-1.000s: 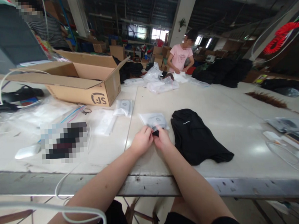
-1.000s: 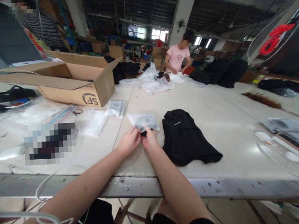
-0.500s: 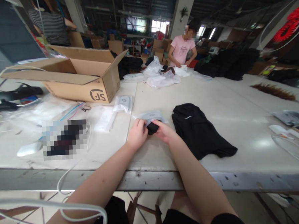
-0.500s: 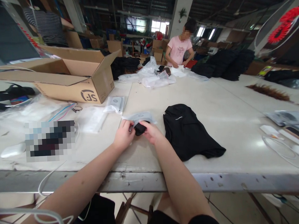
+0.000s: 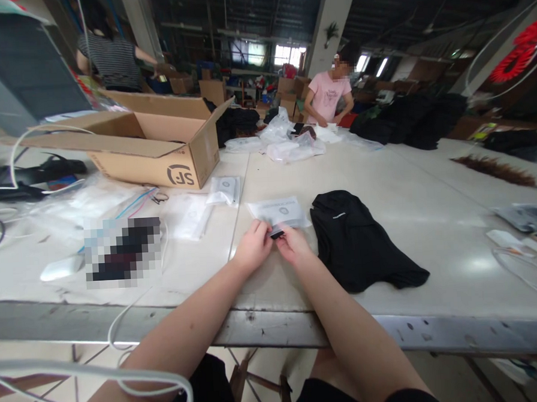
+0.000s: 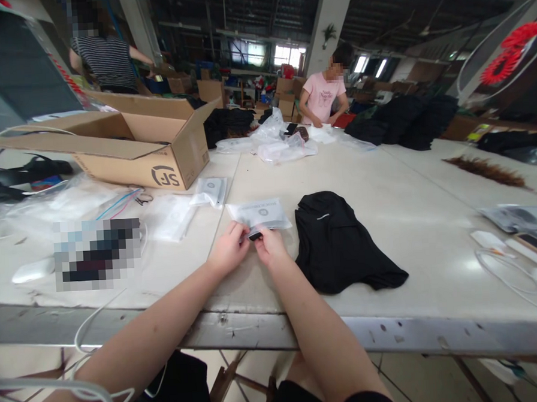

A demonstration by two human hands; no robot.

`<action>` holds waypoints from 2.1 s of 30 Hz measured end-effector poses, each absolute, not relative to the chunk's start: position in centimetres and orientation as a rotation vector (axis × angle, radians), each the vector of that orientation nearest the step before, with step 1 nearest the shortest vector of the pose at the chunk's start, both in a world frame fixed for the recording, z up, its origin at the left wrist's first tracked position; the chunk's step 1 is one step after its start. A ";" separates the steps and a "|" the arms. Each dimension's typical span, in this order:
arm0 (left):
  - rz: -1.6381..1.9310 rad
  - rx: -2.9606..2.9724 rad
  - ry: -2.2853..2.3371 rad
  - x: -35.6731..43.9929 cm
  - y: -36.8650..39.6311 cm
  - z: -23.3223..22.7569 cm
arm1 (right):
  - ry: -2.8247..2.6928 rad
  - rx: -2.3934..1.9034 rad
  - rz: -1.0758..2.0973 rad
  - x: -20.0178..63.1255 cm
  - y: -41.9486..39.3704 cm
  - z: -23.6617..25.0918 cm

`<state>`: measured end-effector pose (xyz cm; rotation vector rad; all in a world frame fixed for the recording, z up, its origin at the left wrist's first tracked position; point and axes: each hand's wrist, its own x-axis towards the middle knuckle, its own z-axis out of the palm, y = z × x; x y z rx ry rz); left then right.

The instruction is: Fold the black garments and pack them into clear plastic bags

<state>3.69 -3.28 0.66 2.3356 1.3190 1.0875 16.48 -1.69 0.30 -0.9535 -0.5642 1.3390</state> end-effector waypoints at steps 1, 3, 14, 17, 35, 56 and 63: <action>1.056 2.369 1.284 4.0 -3.5 0.6 | -0.548 -0.956 1.302 16.1 -1.6 -0.1; 1.016 2.426 1.222 4.7 -3.8 0.6 | -0.530 -0.964 1.259 15.7 -1.4 -0.6; 1.197 2.156 1.496 3.6 -2.4 0.9 | -0.848 -1.022 1.555 17.5 -1.8 1.0; 1.277 2.024 1.595 2.4 -1.4 0.6 | -1.232 -1.338 1.153 18.0 -2.7 1.9; 0.890 2.517 1.545 -1.1 1.5 -0.7 | -1.981 -1.478 0.300 22.2 -1.1 -0.8; 0.988 2.612 1.648 -1.0 -2.0 2.1 | -1.687 -1.282 0.157 22.2 -1.0 -0.2; 0.812 2.851 1.489 0.5 -3.2 2.4 | -1.711 -1.241 0.178 21.2 -1.5 0.2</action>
